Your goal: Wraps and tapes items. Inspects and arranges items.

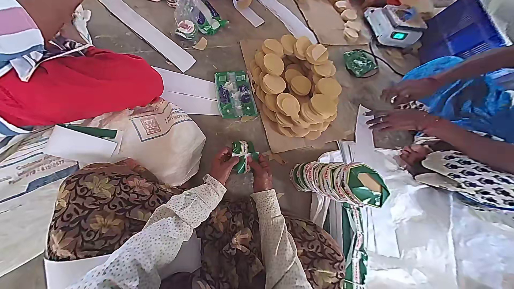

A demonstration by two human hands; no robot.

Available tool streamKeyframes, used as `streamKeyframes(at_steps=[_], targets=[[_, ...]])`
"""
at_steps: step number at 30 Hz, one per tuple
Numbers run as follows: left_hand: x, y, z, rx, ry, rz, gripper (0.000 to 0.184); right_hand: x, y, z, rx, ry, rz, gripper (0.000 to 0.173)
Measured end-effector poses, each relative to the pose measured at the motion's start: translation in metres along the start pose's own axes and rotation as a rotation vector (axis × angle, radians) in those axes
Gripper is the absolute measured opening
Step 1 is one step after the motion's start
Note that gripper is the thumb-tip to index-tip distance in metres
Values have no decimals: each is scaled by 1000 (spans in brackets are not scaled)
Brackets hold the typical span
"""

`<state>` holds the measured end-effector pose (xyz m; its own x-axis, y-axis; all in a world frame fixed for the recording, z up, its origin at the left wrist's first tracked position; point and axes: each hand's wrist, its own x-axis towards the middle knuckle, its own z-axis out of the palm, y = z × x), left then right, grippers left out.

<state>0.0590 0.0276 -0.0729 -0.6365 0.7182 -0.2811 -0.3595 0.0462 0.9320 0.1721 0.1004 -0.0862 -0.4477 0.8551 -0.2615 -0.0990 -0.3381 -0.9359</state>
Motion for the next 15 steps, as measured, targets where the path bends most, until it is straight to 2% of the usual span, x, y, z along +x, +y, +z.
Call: streamKeyframes(at_steps=[4,6,8,10,12,15], targets=[[-1,-4,0,-39,-7,27,8,-1,-1,3,3,34,-24,9],[-3,-1,2,-56,24,-14,5,-1,-1,3,0,38,-22,9],[-5,8,3,-65,59,-120,27,-2,-2,2,-9,34,-10,10],[-2,17,6,-44,118,-200,33,-2,-3,3,-13,30,-3,11],[1,18,5,-26,96,-190,24,-2,-4,3,-7,30,-4,10],[4,8,1,-60,44,-78,10,-2,-3,2,-1,31,-4,10]])
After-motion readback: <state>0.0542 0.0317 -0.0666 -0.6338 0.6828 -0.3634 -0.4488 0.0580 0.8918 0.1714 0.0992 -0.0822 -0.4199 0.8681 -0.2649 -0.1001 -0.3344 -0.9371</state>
